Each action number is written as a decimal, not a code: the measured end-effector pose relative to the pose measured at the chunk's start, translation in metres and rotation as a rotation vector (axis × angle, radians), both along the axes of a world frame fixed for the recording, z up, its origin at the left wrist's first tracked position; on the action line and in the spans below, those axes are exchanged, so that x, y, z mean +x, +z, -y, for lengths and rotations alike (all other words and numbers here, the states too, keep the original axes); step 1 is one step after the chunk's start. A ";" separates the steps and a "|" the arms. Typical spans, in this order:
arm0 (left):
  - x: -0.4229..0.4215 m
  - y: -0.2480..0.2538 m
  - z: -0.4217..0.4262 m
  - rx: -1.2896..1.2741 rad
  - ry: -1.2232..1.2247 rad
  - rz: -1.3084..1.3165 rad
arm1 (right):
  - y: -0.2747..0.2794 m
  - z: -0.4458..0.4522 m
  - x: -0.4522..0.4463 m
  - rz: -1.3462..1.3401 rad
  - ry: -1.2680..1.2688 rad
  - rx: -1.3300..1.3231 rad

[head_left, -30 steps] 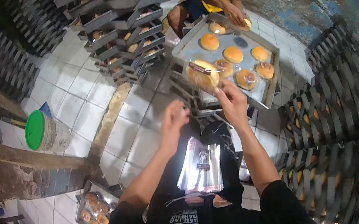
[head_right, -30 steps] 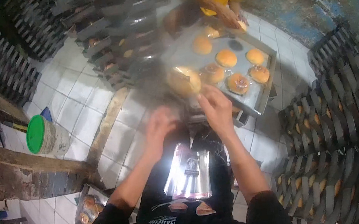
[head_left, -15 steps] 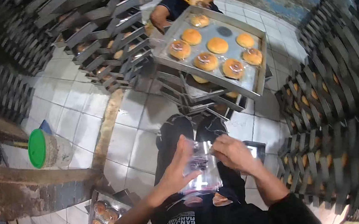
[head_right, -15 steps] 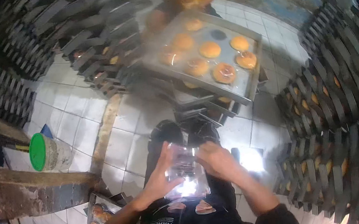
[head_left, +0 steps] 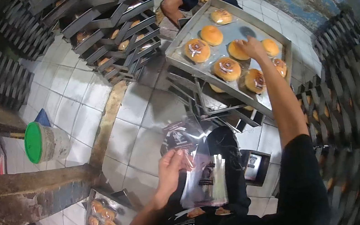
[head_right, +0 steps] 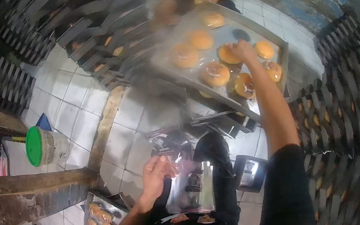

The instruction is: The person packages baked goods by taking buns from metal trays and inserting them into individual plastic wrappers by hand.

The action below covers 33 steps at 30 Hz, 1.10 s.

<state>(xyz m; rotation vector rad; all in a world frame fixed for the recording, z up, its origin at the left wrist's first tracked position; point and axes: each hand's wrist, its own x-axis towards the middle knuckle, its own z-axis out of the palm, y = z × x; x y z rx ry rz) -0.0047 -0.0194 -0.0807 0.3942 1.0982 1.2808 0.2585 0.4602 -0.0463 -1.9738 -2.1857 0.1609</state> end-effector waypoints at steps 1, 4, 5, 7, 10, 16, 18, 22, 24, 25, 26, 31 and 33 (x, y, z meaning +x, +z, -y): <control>0.001 0.006 0.000 -0.004 0.008 -0.048 | 0.029 0.027 -0.010 -0.035 0.021 -0.015; -0.005 0.016 -0.012 0.035 0.087 0.081 | 0.067 0.059 -0.023 -0.162 0.103 -0.141; -0.005 0.021 -0.019 0.017 0.120 0.052 | 0.055 0.061 -0.016 -0.297 0.169 -0.148; -0.010 0.020 -0.026 0.038 0.152 0.061 | 0.008 0.056 0.007 -0.510 0.264 -0.037; -0.025 0.030 -0.051 -0.004 0.223 0.161 | 0.090 0.147 -0.012 -0.774 0.173 -0.047; -0.034 0.007 -0.070 -0.121 0.284 0.300 | 0.103 0.335 -0.047 -1.439 0.201 -0.476; -0.029 -0.003 -0.081 -0.103 0.230 0.304 | 0.072 0.393 -0.067 -1.152 0.303 -0.253; 0.001 0.047 -0.071 -0.079 0.157 0.352 | 0.015 0.414 -0.059 -0.583 0.862 0.362; 0.009 0.049 -0.063 -0.100 0.068 0.380 | 0.000 0.408 -0.055 -0.662 0.703 0.435; 0.012 0.061 -0.059 -0.080 0.034 0.414 | 0.018 0.404 -0.057 -0.607 0.760 0.476; 0.015 0.071 -0.052 -0.064 -0.002 0.446 | 0.034 0.405 -0.060 -0.554 0.812 0.515; -0.013 0.036 -0.046 0.018 0.021 0.448 | 0.046 0.435 -0.104 -0.464 0.776 0.149; -0.013 0.041 -0.036 0.021 0.144 0.364 | 0.011 0.448 -0.116 -0.375 0.774 0.015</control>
